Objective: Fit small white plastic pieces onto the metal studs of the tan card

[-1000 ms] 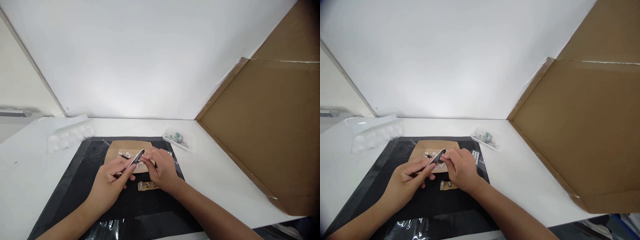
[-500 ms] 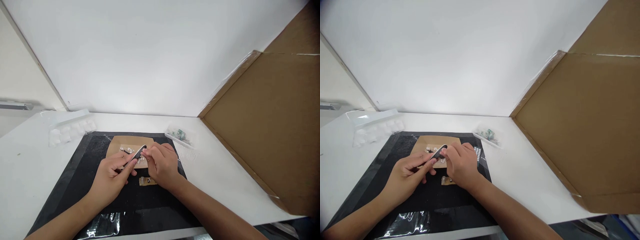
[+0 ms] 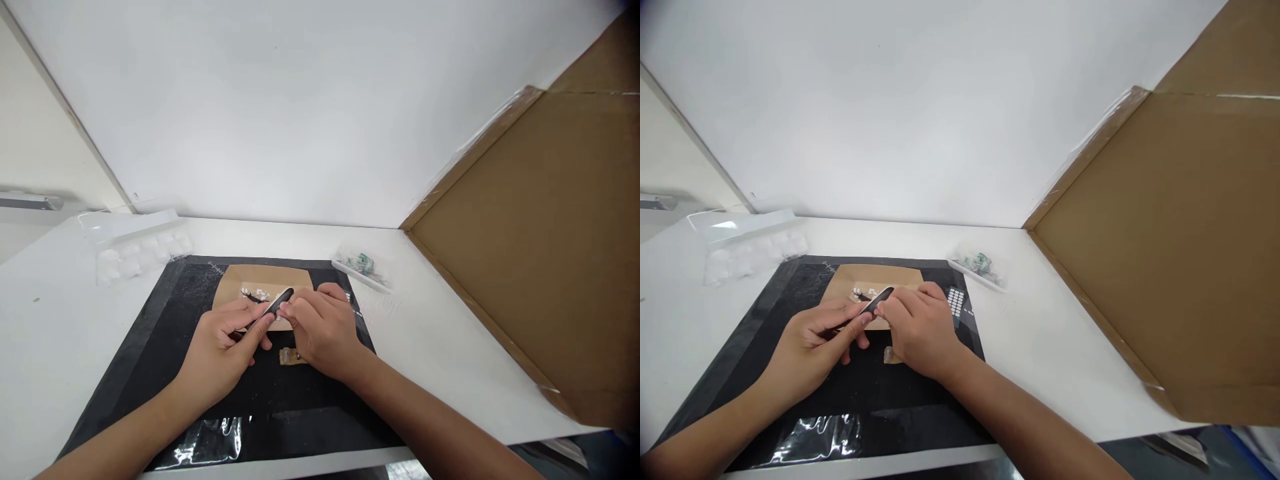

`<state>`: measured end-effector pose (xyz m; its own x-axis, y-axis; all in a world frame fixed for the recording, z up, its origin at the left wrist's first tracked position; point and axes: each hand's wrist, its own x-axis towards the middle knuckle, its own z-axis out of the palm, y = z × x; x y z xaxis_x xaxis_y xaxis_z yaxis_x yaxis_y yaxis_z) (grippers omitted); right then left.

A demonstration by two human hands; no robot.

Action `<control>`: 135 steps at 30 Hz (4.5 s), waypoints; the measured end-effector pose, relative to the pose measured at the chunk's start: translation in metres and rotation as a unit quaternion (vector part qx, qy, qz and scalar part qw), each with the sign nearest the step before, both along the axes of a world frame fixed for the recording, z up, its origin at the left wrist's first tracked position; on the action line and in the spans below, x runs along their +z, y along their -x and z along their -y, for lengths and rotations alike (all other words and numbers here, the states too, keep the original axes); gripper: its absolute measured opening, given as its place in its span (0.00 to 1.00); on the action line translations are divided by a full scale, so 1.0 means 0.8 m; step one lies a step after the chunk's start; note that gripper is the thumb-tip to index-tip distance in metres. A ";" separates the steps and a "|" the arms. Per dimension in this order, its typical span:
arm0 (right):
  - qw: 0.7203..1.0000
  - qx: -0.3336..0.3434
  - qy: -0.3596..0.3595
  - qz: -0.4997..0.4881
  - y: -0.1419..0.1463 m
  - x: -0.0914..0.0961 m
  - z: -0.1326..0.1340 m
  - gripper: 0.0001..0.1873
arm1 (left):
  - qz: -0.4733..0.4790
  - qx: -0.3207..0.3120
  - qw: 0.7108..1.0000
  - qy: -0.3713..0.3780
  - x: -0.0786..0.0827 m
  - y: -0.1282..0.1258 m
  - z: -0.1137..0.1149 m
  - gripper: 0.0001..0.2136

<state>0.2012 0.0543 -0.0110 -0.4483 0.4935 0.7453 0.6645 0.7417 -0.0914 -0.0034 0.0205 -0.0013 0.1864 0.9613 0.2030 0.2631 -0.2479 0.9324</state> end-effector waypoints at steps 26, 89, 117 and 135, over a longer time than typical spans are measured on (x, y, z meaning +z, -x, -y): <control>0.996 0.006 0.035 -0.084 -0.022 -0.003 -0.020 0.08 | -0.170 0.133 0.961 -0.171 -0.002 0.018 -0.019 0.13; 0.986 0.131 0.073 -0.079 -0.023 -0.009 0.000 0.18 | 0.099 -0.029 0.991 0.090 -0.002 -0.010 -0.009 0.10; 0.971 0.189 0.135 -0.060 -0.043 0.003 0.005 0.24 | 0.054 -0.090 0.989 0.108 -0.007 -0.012 -0.005 0.09; 0.953 0.183 0.240 0.028 -0.063 -0.003 0.000 0.25 | -0.144 -0.157 0.930 -0.300 -0.011 0.010 -0.018 0.07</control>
